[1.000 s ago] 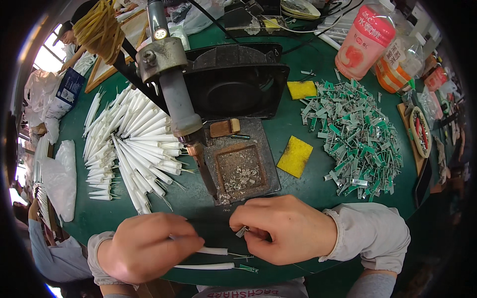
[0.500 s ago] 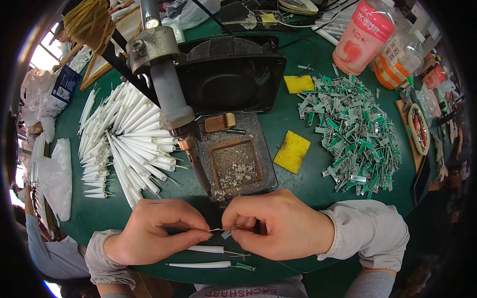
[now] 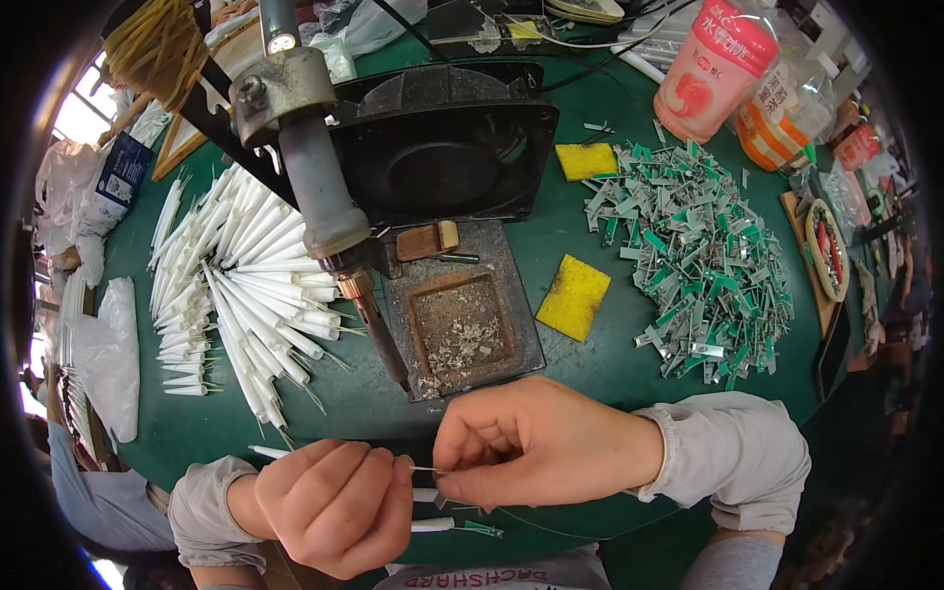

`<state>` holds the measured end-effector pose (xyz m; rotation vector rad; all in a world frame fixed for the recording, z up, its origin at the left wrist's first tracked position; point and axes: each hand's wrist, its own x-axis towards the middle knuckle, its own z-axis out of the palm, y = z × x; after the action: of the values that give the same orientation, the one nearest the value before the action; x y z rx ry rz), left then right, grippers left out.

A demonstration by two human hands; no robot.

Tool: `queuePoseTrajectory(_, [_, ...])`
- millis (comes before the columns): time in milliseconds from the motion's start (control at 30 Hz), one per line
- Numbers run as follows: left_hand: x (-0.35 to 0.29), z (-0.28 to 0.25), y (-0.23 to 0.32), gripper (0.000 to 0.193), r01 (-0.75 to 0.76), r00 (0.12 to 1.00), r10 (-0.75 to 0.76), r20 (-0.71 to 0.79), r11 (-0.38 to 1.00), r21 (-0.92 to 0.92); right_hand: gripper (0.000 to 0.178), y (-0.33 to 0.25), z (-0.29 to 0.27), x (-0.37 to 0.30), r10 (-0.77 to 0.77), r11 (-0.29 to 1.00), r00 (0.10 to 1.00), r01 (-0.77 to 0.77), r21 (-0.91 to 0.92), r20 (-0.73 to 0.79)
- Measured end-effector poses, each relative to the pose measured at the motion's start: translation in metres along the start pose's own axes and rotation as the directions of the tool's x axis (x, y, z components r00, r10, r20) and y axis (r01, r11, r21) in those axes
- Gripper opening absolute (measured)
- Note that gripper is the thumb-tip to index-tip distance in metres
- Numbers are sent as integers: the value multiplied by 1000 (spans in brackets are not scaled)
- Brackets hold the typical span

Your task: The person assembles wire tubes and small circuit boards by aligning them and soldering their connections with a soldering iron, placing the completed pieces onto the table.

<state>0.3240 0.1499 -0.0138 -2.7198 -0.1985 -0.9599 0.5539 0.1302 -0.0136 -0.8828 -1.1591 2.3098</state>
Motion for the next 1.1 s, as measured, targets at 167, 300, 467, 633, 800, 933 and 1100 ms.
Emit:
queuePoseTrajectory(167, [9,-8,4,15,104,992,-95,86,989,-107,5,1,4,1,-108,989,988,96,-110,-106])
queuePoseTrajectory(300, [4,-9,-3,16,590,805,-483,345,584,-558,8,-10,8,-2,-369,776,925,251,-578,-93])
queuePoseTrajectory(467, [6,-12,-12,15,751,602,-514,611,105,-652,10,-8,11,-2,-478,667,875,303,-681,-79])
queuePoseTrajectory(633, [7,-15,-14,13,826,391,-494,776,-184,-533,10,-12,5,-3,-317,808,928,156,-568,-196])
queuePoseTrajectory(800, [8,-13,-13,10,829,364,-477,800,-226,-511,9,-9,6,0,-257,862,925,88,-500,-281])
queuePoseTrajectory(933, [5,-8,-7,10,803,375,-500,781,-245,-543,9,1,6,3,-141,971,937,67,-229,-321])
queuePoseTrajectory(1100, [7,-7,-7,8,819,387,-490,781,-206,-535,10,-8,5,3,20,998,966,-34,-51,-259])
